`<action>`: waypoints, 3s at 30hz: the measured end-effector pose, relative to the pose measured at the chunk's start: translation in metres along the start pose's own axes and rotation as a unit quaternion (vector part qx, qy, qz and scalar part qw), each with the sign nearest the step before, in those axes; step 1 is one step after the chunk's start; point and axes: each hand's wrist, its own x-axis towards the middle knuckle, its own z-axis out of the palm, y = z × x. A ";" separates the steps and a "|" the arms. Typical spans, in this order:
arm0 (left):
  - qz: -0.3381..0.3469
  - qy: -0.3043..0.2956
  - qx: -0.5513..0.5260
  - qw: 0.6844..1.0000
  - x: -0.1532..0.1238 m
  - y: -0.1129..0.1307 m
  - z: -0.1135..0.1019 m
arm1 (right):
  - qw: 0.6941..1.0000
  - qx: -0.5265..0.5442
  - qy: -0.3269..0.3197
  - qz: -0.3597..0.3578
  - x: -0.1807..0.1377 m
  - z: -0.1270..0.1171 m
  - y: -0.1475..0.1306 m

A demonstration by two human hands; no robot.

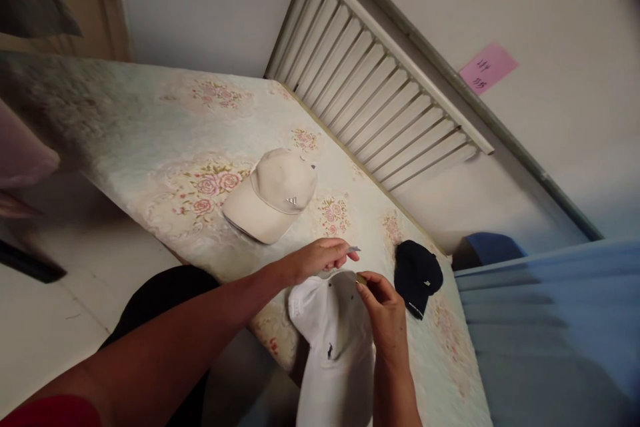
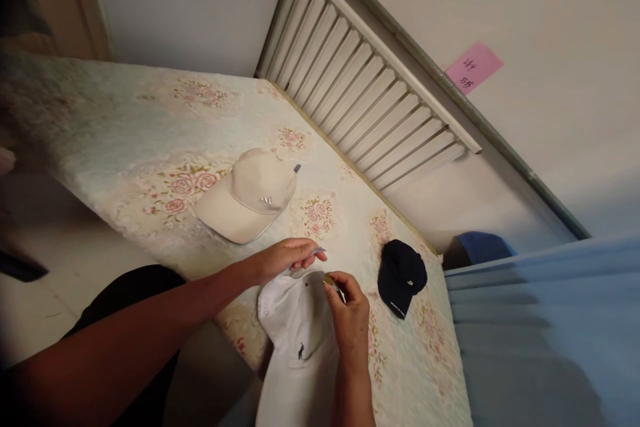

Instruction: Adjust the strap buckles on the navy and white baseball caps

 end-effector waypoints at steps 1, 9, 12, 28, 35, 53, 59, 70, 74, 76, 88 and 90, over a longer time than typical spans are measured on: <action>-0.006 -0.001 -0.007 1.000 0.001 -0.003 0.001 | 1.000 0.010 0.000 0.004 0.000 -0.001 0.000; -0.044 0.001 -0.077 0.996 0.005 -0.021 0.003 | 0.999 0.042 -0.004 0.006 0.002 -0.007 0.006; -0.056 0.020 -0.026 0.998 0.005 -0.024 0.006 | 0.999 0.047 -0.014 0.011 0.003 -0.009 0.006; -0.008 0.020 0.207 0.978 0.002 -0.028 0.007 | 0.997 0.074 0.003 0.038 0.005 -0.013 0.012; -0.006 0.016 0.218 0.976 0.001 -0.031 0.008 | 0.995 0.092 0.007 0.036 0.005 -0.012 0.019; -0.012 0.011 0.216 0.976 0.000 -0.029 0.009 | 0.994 0.095 0.015 0.044 0.004 -0.007 0.015; -0.011 0.013 0.226 0.974 0.000 -0.027 0.009 | 0.993 0.104 0.014 0.048 0.004 -0.007 0.015; -0.001 0.026 0.230 0.973 0.000 -0.031 0.011 | 0.993 0.102 -0.002 0.058 0.003 -0.005 0.016; 0.004 0.033 0.246 0.969 0.001 -0.032 0.011 | 0.992 0.109 0.000 0.059 0.003 -0.004 0.018; 0.001 0.037 0.251 0.967 0.002 -0.031 0.012 | 0.992 0.113 0.000 0.061 0.003 -0.003 0.018; 0.009 0.030 0.258 0.966 0.001 -0.034 0.012 | 0.991 0.117 -0.005 0.063 0.004 -0.003 0.017; 0.007 0.028 0.257 0.966 0.001 -0.033 0.012 | 0.991 0.118 -0.007 0.062 0.004 -0.003 0.017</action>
